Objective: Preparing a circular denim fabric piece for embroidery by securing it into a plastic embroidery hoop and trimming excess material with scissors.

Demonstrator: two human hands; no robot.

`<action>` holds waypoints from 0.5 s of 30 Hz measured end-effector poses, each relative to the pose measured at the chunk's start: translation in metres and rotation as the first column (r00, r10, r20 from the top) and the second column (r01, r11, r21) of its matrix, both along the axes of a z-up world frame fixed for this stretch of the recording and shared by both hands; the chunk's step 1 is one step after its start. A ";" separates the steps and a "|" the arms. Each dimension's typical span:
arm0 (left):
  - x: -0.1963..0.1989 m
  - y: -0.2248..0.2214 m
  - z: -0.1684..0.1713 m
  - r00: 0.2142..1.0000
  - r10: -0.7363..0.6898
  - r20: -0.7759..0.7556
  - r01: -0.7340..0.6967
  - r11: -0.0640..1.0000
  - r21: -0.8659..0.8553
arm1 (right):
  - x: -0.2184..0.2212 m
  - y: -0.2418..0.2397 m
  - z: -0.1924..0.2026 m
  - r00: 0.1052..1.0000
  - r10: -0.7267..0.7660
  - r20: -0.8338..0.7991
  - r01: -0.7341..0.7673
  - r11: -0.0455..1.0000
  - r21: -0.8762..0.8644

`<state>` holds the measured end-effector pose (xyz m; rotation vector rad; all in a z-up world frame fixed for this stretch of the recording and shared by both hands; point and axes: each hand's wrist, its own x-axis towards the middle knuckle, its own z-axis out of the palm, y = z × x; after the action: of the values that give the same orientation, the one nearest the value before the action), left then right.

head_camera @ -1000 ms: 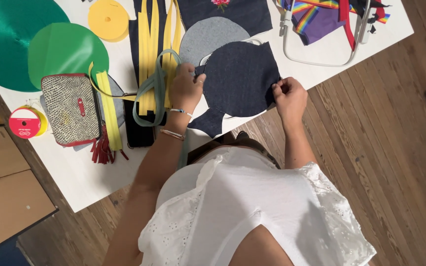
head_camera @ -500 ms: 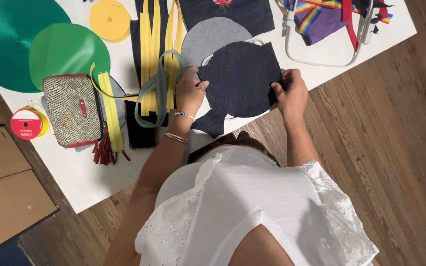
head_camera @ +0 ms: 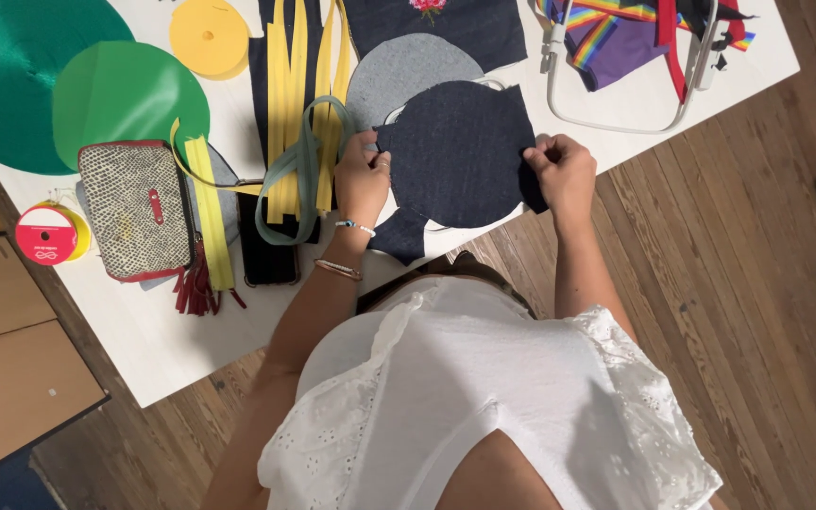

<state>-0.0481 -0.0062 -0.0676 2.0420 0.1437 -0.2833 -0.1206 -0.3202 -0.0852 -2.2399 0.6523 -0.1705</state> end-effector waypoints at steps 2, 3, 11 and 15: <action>0.000 0.000 -0.007 0.999 0.034 0.027 -0.035 0.999 0.024 | -0.003 0.006 0.015 1.000 0.022 0.002 -0.022 1.000 0.016; -0.001 -0.001 -0.005 0.999 0.037 0.027 -0.038 0.999 0.024 | -0.002 0.005 0.016 1.000 0.024 0.002 -0.024 1.000 0.016; -0.007 -0.008 0.016 0.994 0.019 -0.105 -0.005 0.991 0.135 | 0.004 -0.001 0.012 0.996 0.055 -0.071 -0.054 0.998 0.014; -0.006 -0.007 0.008 0.998 0.023 -0.062 -0.015 0.992 0.125 | 0.007 -0.033 0.023 0.997 0.001 0.072 -0.009 0.995 0.101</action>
<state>-0.0546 -0.0135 -0.0591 2.1543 0.2252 -0.3349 -0.1133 -0.3528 -0.0618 -2.1282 0.6035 -0.2099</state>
